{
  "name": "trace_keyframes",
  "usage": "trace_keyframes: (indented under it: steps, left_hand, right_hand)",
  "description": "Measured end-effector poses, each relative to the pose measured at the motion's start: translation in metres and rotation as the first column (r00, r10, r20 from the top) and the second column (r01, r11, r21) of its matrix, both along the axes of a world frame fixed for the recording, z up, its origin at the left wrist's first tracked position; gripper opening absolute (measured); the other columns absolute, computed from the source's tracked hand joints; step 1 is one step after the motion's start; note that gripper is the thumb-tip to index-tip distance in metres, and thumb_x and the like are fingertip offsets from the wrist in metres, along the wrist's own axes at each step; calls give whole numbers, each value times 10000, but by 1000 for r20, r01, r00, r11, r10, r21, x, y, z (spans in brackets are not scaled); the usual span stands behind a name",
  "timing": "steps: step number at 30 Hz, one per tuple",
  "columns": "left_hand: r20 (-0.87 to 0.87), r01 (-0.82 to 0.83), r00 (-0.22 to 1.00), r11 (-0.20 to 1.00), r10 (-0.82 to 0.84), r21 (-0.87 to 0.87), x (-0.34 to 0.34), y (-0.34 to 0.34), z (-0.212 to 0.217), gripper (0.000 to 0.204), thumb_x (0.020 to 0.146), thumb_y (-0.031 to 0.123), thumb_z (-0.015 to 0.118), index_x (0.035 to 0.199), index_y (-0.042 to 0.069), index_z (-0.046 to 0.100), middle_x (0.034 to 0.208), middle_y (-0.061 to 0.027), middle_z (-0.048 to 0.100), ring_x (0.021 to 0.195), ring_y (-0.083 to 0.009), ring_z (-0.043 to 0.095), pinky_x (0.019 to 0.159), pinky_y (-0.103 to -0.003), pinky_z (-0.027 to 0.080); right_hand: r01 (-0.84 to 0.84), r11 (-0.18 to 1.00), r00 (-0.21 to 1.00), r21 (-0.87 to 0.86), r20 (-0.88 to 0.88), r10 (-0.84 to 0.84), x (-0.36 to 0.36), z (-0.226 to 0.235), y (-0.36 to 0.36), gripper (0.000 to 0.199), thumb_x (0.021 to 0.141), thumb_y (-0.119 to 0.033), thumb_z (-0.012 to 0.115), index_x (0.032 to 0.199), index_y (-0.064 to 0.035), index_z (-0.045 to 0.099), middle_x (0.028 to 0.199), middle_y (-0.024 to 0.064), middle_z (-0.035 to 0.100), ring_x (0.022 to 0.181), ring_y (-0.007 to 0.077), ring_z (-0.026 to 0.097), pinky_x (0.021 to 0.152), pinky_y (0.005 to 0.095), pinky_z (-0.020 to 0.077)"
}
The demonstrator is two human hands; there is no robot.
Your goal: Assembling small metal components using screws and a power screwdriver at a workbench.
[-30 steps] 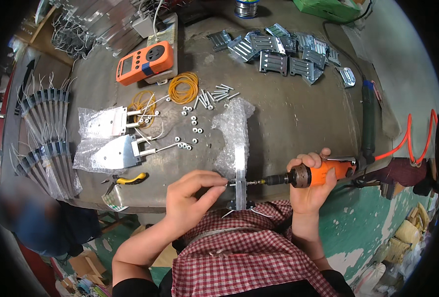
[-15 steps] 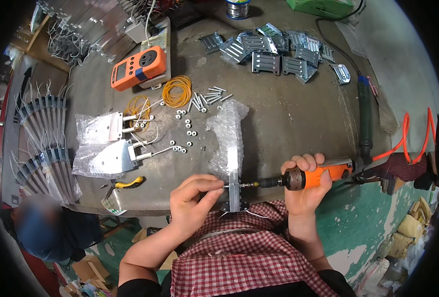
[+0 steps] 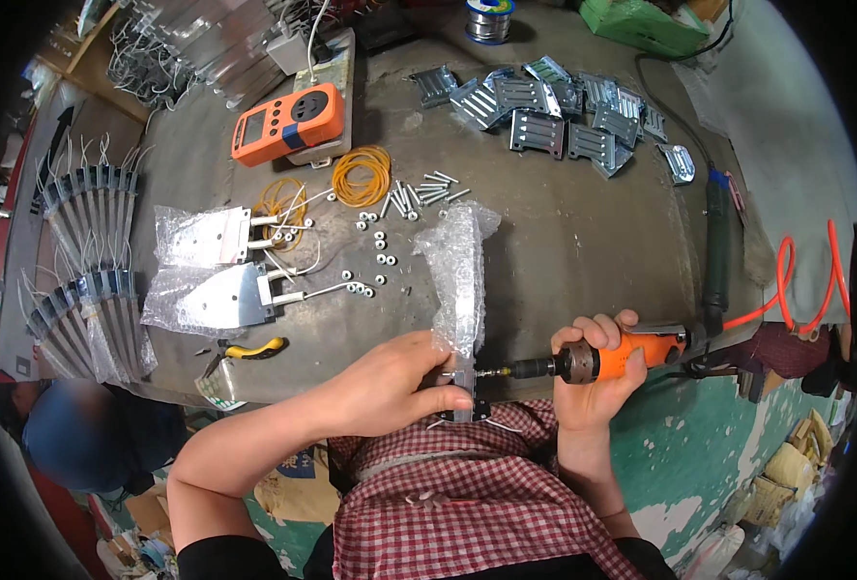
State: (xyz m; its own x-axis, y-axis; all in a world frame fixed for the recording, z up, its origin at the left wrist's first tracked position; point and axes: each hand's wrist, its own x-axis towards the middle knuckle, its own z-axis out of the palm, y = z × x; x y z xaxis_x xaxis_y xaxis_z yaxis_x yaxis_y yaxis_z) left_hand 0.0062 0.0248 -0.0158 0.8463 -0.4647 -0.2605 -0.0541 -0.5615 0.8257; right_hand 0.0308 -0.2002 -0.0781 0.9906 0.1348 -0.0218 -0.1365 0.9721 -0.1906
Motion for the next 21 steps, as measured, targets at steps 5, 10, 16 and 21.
trace_keyframes:
  steps: [5, 10, 16, 21]
  left_hand:
    - [-37, -19, 999, 998, 17, -55, 2, -2, -3, 403, 779, 358, 654, 853, 1, 482, 779, -157, 482, 748, -338, 495, 672, -400, 403]
    - [-67, -17, 998, 998, 12, -65, 5, -3, -5, 411, 773, 369, 658, 830, 3, 478, 756, -152, 477, 730, -334, 492, 653, -396, 399]
    - [-41, -60, 998, 995, 57, -82, 4, -3, -3, 422, 779, 386, 647, 794, 4, 468, 753, -151, 484, 728, -332, 497, 652, -394, 399]
    - [-24, -125, 992, 990, 124, -62, 1, -6, -1, 391, 773, 353, 656, 779, 7, 473, 704, -136, 490, 665, -315, 506, 609, -391, 408]
  right_hand:
    - [7, 1000, 1000, -9, 31, -6, 2, -2, -1, 339, 779, -204, 660, 1049, -151, 462, 834, -28, 441, 838, 112, 440, 876, 330, 350]
    - [20, 999, 1000, -40, 13, -20, 2, 1, -1, 328, 778, -213, 660, 1031, -148, 463, 836, -28, 449, 838, 113, 440, 873, 327, 350]
    - [-24, 998, 997, -53, 70, 27, 6, -8, -4, 340, 788, -285, 653, 1066, -183, 485, 849, -33, 505, 868, 124, 473, 883, 333, 356]
    - [22, 991, 998, -132, -61, -30, 5, 0, 0, 359, 782, -294, 661, 1066, -158, 487, 837, -15, 494, 857, 143, 473, 860, 343, 373]
